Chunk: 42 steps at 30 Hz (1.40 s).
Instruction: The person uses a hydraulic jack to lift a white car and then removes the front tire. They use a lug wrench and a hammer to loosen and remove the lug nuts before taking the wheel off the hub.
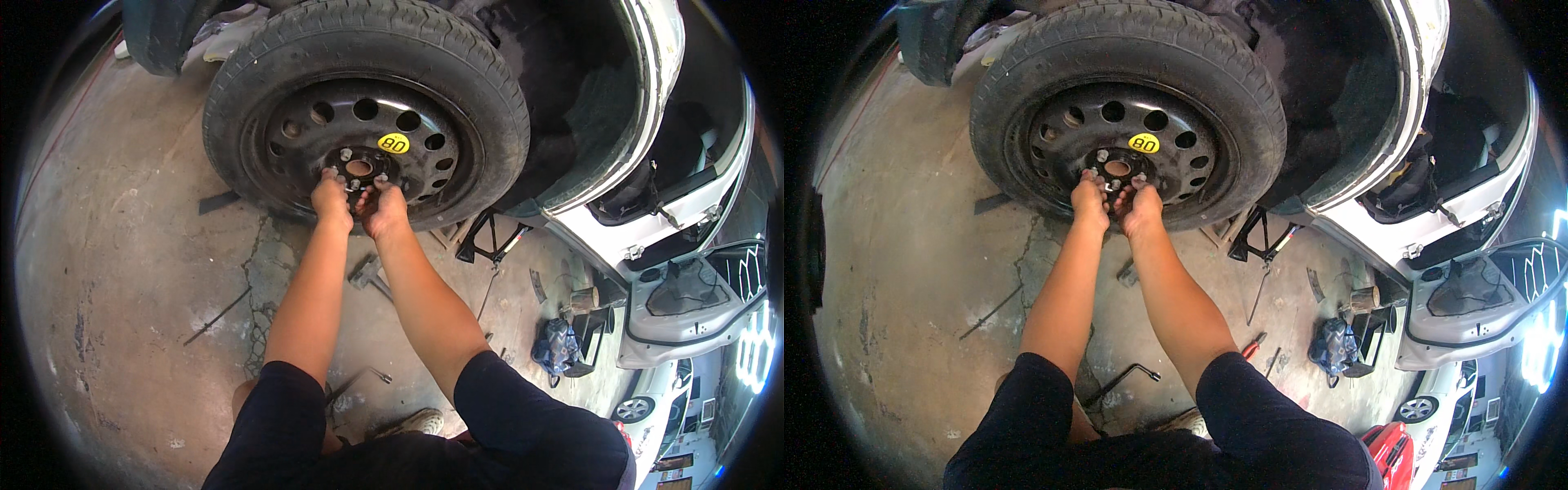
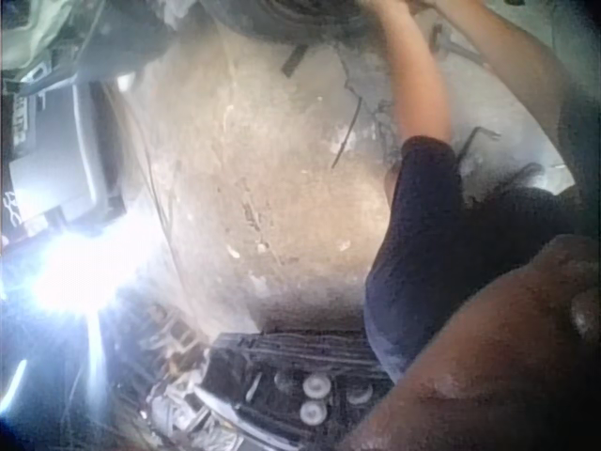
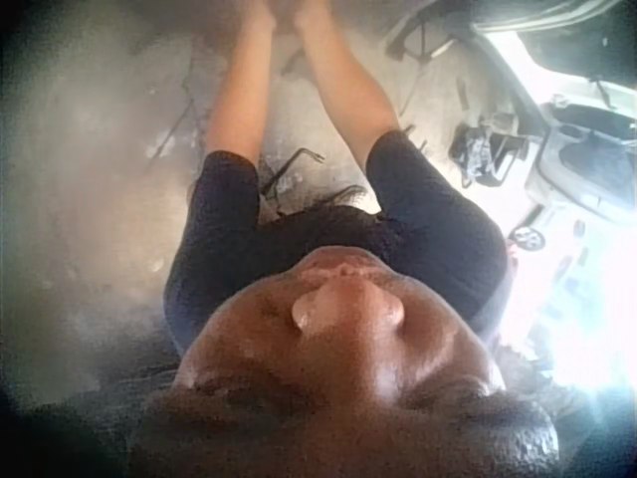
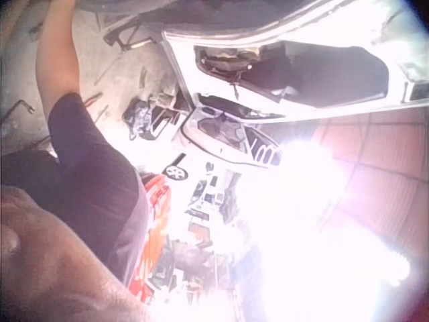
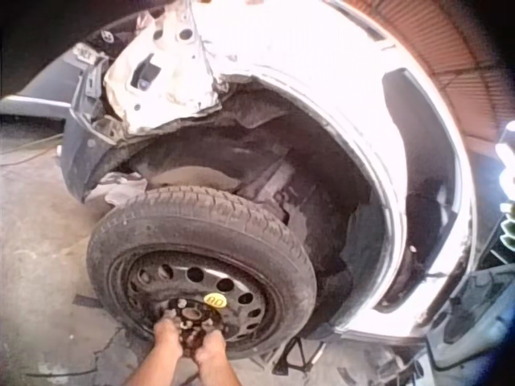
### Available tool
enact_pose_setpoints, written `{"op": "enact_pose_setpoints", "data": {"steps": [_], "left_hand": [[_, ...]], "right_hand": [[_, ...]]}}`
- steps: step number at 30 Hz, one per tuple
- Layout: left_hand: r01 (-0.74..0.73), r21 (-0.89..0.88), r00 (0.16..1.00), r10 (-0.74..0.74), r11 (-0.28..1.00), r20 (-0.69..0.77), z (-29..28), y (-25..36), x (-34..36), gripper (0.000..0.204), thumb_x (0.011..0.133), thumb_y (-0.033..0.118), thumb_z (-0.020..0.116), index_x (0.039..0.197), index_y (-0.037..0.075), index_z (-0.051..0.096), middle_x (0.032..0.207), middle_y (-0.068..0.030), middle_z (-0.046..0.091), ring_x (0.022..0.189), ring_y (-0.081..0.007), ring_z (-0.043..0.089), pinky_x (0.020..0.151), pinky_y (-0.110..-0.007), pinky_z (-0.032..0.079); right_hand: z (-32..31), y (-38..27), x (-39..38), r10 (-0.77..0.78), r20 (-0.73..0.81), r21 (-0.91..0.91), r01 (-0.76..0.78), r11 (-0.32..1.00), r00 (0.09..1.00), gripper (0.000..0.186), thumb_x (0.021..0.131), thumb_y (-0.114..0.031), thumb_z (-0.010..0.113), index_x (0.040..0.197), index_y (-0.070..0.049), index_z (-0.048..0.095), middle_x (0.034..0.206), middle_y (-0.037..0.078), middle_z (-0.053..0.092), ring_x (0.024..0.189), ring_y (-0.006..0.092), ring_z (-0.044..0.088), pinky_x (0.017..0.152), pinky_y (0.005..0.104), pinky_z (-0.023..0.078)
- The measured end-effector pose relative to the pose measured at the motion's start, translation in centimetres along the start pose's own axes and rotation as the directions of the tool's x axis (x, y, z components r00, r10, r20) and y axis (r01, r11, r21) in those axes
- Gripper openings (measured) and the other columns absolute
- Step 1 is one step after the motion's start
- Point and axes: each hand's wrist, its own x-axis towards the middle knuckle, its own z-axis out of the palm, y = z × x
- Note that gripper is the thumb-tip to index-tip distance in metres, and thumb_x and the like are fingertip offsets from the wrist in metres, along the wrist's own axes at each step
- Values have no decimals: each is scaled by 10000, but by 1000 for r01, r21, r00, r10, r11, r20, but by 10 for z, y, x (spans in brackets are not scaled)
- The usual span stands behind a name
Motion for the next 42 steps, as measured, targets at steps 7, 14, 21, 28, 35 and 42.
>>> {"op": "enact_pose_setpoints", "data": {"steps": [7,14,21,28,35,42], "left_hand": [[33,-40,999,-33,999,-2,0,9,-14,373,1023,464,519,1026,111,640,790,54,548,661,-115,444,595,-304,337],[-52,-15,991,50,999,-128,1,11,-9,384,1048,458,453,1020,120,633,764,59,528,650,-115,442,593,-293,335],[4,-17,1000,-5,1000,-28,-6,4,-9,422,1052,477,439,977,113,640,761,50,520,652,-111,438,587,-296,340],[67,-60,998,-68,996,-12,-4,0,-11,455,1030,527,464,902,128,641,755,54,518,643,-112,438,576,-303,341],[109,-8,993,-108,994,41,-11,-3,2,437,1026,526,455,897,146,630,761,68,517,641,-112,426,597,-309,350],[-37,-28,999,37,999,-8,-14,4,3,463,1036,521,463,943,97,626,743,36,523,610,-121,436,573,-311,371]], "right_hand": [[9,-2,-30,20,-1,69,-20,997,1000,338,1027,-361,478,885,-66,559,792,70,603,712,199,546,633,329,477],[21,0,-41,74,3,119,-74,990,997,320,1031,-355,474,922,-62,548,793,68,592,744,206,546,652,340,473],[8,-2,-32,84,31,173,-88,981,996,306,1040,-319,459,916,-60,564,811,74,623,716,203,548,666,353,478],[2,2,-23,-32,-12,73,33,997,999,304,1025,-332,505,903,-64,582,819,72,635,700,200,561,664,341,486],[0,0,-14,-15,13,60,15,998,1000,310,1021,-330,508,937,-40,582,858,90,651,742,201,595,679,332,491],[16,6,-27,31,-14,134,-29,991,999,326,1024,-339,492,962,-29,570,857,99,640,758,214,596,686,344,498]]}}
